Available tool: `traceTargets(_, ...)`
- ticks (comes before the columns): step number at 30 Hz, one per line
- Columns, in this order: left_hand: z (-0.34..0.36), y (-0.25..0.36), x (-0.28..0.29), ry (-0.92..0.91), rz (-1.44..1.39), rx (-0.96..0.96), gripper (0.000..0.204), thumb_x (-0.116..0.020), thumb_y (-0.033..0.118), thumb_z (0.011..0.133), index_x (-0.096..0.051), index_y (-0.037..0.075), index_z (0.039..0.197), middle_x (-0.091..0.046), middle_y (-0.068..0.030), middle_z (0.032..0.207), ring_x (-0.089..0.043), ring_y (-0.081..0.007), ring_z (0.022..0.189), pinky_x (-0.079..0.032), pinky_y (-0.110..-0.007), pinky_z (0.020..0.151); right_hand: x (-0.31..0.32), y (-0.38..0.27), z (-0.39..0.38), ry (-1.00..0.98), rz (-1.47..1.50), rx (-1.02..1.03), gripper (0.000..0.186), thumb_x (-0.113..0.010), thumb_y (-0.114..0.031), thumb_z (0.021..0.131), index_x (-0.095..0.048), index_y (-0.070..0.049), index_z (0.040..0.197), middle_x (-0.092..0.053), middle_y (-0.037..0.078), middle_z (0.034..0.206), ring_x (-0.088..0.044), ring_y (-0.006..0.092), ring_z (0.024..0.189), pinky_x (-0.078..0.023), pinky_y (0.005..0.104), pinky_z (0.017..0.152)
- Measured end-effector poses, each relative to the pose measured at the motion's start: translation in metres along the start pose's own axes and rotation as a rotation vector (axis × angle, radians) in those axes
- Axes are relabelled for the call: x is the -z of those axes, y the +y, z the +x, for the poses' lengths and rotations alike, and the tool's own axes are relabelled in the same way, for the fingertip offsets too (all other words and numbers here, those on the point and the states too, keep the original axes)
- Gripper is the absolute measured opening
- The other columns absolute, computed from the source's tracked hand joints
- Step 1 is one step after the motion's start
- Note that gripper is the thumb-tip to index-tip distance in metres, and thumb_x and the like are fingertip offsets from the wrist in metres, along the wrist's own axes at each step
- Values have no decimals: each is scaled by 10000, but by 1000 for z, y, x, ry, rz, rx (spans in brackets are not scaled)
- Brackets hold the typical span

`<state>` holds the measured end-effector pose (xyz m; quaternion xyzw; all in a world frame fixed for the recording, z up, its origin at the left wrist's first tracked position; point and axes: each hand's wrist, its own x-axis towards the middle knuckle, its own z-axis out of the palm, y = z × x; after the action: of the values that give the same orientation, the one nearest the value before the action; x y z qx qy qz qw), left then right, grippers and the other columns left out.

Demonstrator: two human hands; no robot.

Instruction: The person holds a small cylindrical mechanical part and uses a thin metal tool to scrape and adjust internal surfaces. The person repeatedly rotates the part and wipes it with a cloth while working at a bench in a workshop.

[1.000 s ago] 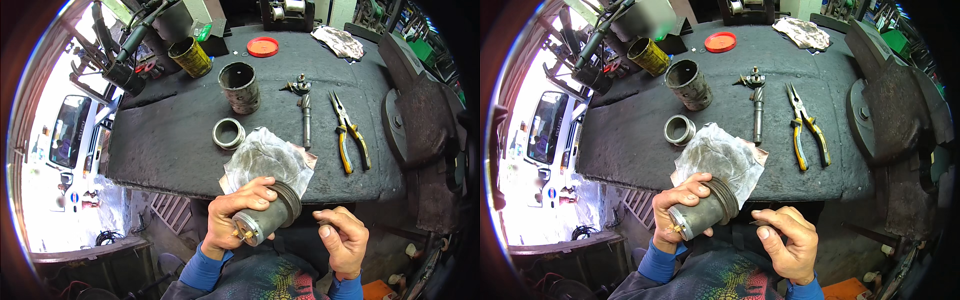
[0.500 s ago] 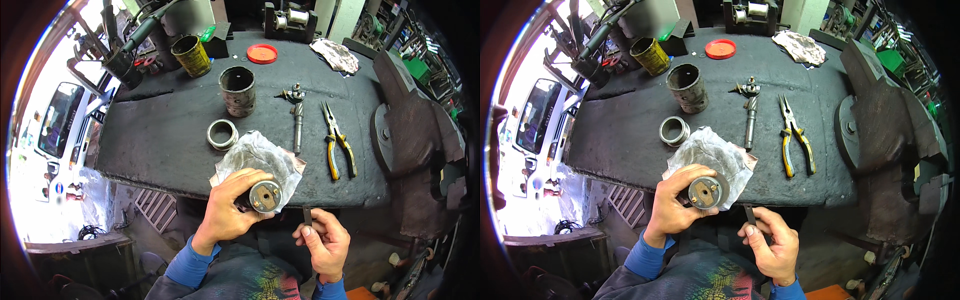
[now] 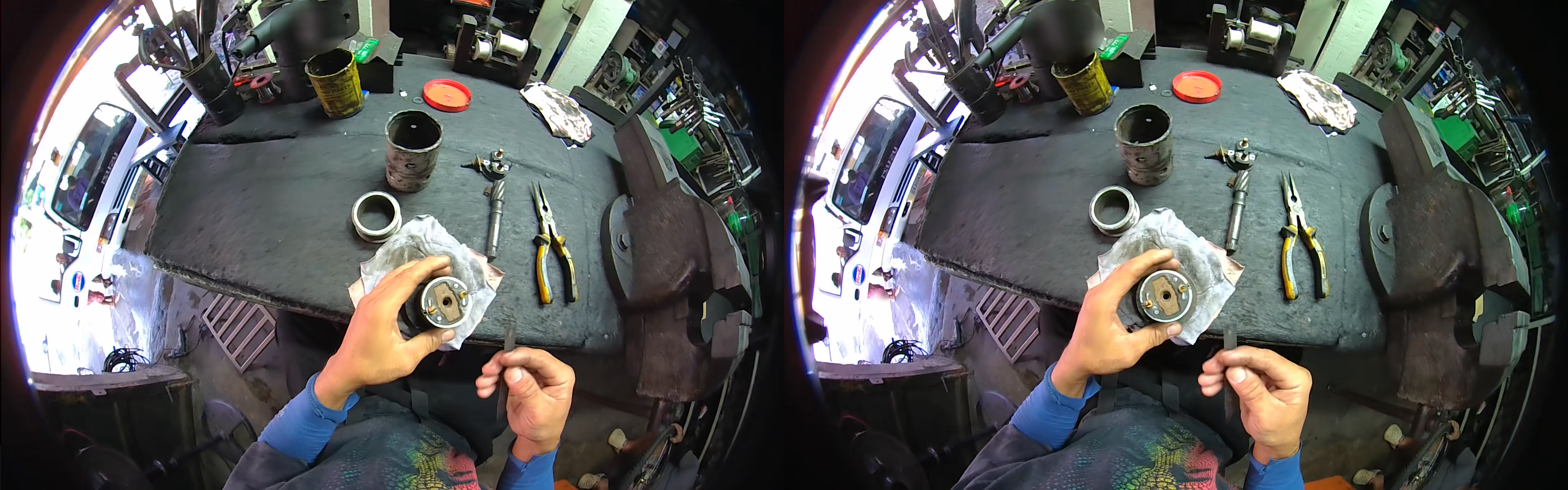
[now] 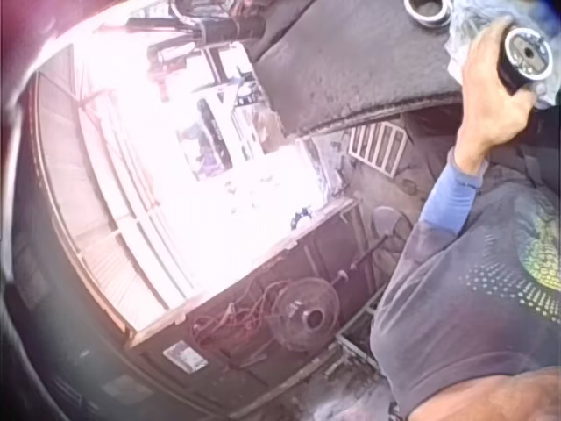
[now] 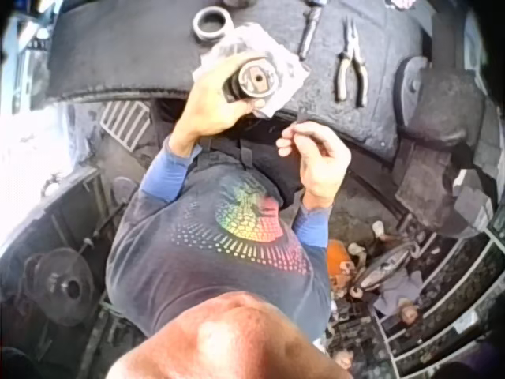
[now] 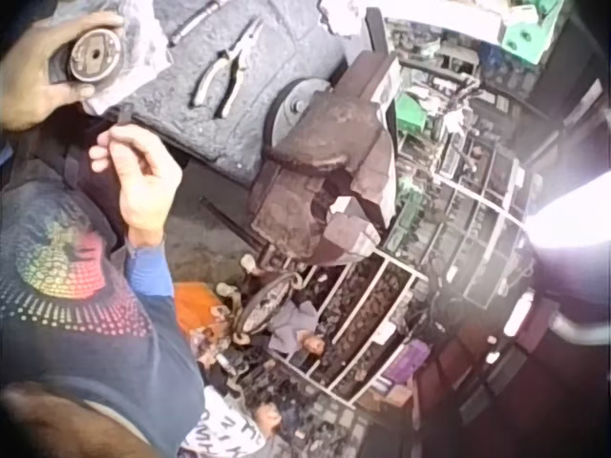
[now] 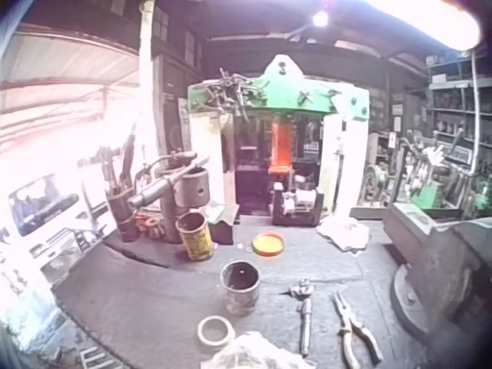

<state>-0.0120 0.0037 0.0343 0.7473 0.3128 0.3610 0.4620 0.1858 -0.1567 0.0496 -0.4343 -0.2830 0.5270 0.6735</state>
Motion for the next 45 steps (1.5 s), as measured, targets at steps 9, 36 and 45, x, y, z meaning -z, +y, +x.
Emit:
traceTargets(9,-7,-2,-14,89,-87,-74,794,-965,213,836,-612,-23,1507,-716,-184,1435,-669,-289,1355,-504,-416,1168,-6,19,12,-37,78,300,612,-907,-142,920,-619,83,1411,-702,238,1209,-772,296,979,-674,375,821)
traceTargets(36,-2,-20,-11,7,-276,-70,660,-954,230,850,-700,28,1425,-728,-168,1406,-671,-350,1337,-504,-449,1163,-40,21,45,-85,-1141,910,414,-753,90,860,-714,33,1268,-752,202,1011,-732,325,753,-609,382,667)
traceTargets(45,0,-19,-10,28,-279,-74,633,-944,214,860,-700,14,1409,-738,-163,1383,-688,-319,1311,-514,-419,1138,-35,11,41,-118,-1149,856,390,-746,106,854,-737,37,1238,-766,223,1011,-752,342,775,-618,380,675)
